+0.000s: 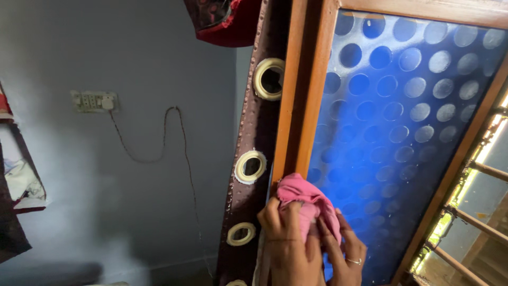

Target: The person wipes a blue patterned window pane and its wooden frame with a pink cloth, then cleans the metal security bars. The person uses steady hand motions to wipe the surfaces.

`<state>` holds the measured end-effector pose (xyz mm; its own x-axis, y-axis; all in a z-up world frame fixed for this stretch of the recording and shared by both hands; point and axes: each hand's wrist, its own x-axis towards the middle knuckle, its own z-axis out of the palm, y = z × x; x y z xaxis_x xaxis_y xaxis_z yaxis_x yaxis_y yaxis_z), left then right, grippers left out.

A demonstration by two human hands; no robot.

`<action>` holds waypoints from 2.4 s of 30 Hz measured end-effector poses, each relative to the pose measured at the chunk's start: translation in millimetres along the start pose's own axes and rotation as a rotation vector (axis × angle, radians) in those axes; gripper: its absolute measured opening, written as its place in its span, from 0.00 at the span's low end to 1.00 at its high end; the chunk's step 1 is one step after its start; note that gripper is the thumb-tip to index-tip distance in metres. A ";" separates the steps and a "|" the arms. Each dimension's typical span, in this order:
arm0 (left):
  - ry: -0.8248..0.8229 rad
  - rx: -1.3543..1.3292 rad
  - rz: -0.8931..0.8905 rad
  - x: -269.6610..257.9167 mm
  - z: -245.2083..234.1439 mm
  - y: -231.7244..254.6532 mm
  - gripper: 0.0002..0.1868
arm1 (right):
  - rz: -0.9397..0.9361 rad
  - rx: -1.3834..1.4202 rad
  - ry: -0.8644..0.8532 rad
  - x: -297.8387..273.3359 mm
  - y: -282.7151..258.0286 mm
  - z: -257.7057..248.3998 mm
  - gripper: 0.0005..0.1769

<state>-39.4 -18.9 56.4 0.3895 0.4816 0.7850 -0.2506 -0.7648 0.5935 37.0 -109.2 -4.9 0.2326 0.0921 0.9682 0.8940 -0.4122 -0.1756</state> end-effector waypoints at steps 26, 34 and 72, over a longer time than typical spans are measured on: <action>0.014 -0.171 0.437 50.5 -68.0 16.5 0.15 | -0.080 0.183 -0.022 43.9 -48.8 21.5 0.32; 0.083 -0.084 0.511 75.9 -53.1 17.3 0.14 | -0.071 -0.067 0.148 72.7 -41.6 7.8 0.30; 0.366 0.195 0.652 84.4 6.4 -6.7 0.18 | 0.097 -0.197 0.304 115.4 5.6 13.8 0.42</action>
<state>0.8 24.2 117.6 -0.1095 -0.0074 0.9940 -0.1552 -0.9876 -0.0245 74.2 -88.4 103.5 0.1619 -0.2169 0.9627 0.7754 -0.5754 -0.2601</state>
